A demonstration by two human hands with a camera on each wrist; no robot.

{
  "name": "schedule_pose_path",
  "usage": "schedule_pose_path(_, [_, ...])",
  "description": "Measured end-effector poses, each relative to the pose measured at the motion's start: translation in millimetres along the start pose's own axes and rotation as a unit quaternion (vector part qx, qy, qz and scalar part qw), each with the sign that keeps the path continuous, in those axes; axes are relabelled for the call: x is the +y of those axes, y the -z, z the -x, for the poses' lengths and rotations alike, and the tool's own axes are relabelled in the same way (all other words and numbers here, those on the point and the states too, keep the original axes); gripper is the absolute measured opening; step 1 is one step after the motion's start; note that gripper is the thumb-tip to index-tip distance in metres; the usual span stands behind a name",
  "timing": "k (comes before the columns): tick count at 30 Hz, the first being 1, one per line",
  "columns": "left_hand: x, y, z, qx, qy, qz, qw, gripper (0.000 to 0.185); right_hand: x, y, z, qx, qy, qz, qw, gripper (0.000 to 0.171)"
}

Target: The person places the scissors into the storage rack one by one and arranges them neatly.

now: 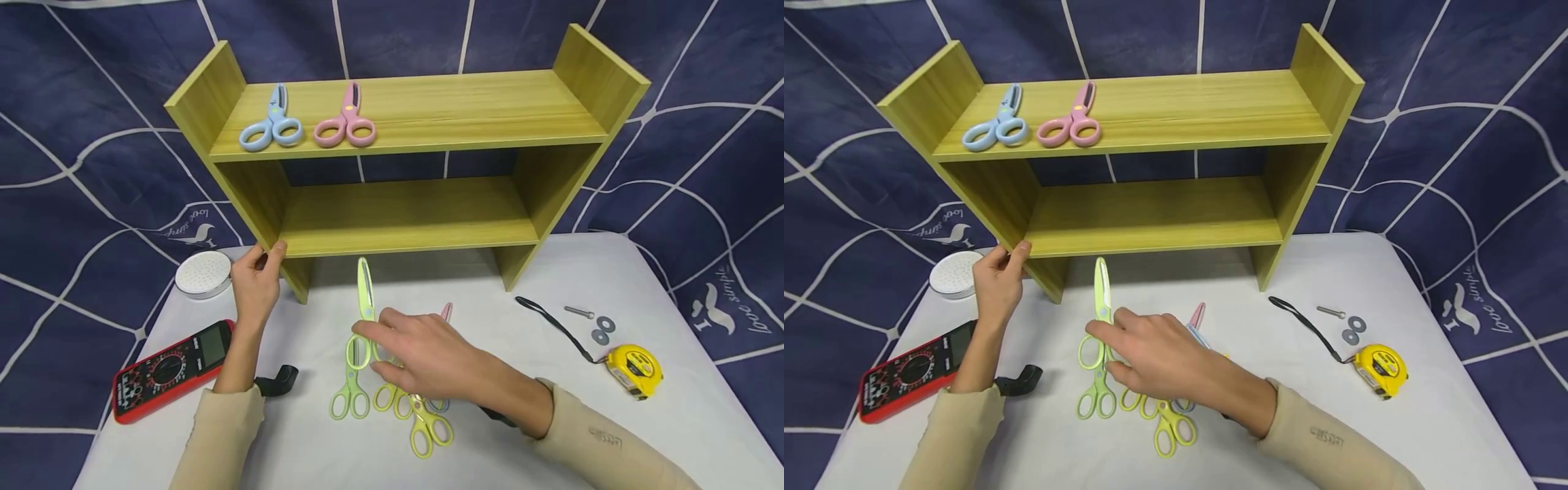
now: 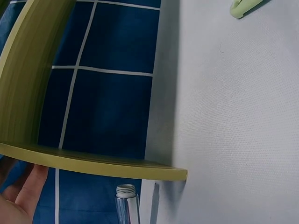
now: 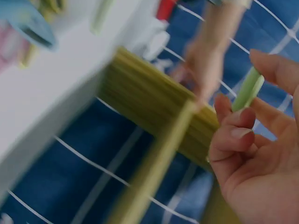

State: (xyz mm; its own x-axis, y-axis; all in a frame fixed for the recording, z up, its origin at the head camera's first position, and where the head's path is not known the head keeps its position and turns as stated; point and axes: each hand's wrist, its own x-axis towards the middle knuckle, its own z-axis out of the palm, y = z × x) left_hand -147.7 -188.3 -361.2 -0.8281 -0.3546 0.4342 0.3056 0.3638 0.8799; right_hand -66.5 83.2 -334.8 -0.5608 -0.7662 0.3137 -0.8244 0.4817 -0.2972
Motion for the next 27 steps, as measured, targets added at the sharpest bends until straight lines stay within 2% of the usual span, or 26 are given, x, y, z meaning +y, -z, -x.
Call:
schedule_pose_path(3, [-1.4, 0.3, -0.4, 0.003, -0.007, 0.004, 1.0, 0.02, -2.2, 24.7, -4.8, 0.068, 0.018, -0.018, 0.997, 0.046])
schedule_pose_path(6, [-2.1, 0.4, -0.6, 0.006, -0.01, -0.002, 0.9999, 0.02, 1.3, 46.9, -12.0, 0.134, 0.029, -0.026, 0.99, 0.047])
schedule_pose_path(9, [-2.4, 0.3, -0.4, 0.007, -0.011, -0.004, 0.9999, 0.02, 4.7, 68.4, -19.8, 0.179, 0.0, -0.023, 0.984, 0.049])
schedule_pose_path(14, [-2.7, 0.2, 0.6, 0.005, -0.014, 0.0, 0.9999, 0.02, 6.2, 95.5, -26.3, 0.215, -0.071, -0.007, 0.974, 0.054])
schedule_pose_path(19, [-1.9, 0.1, 0.2, 0.006, -0.015, 0.0, 0.9999, 0.02, 9.1, 112.1, -29.2, 0.254, -0.084, 0.015, 0.963, 0.057])
schedule_pose_path(23, [-1.1, -0.2, -0.7, 0.003, -0.01, 0.003, 0.9999, 0.021, 16.2, 119.6, -32.6, 0.291, -0.113, -0.015, 0.95, 0.056])
schedule_pose_path(27, [-1.2, 0.2, -0.3, 0.003, -0.006, 0.004, 1.0, 0.022, 25.2, 123.3, -38.1, 0.322, -0.153, -0.061, 0.932, 0.041])
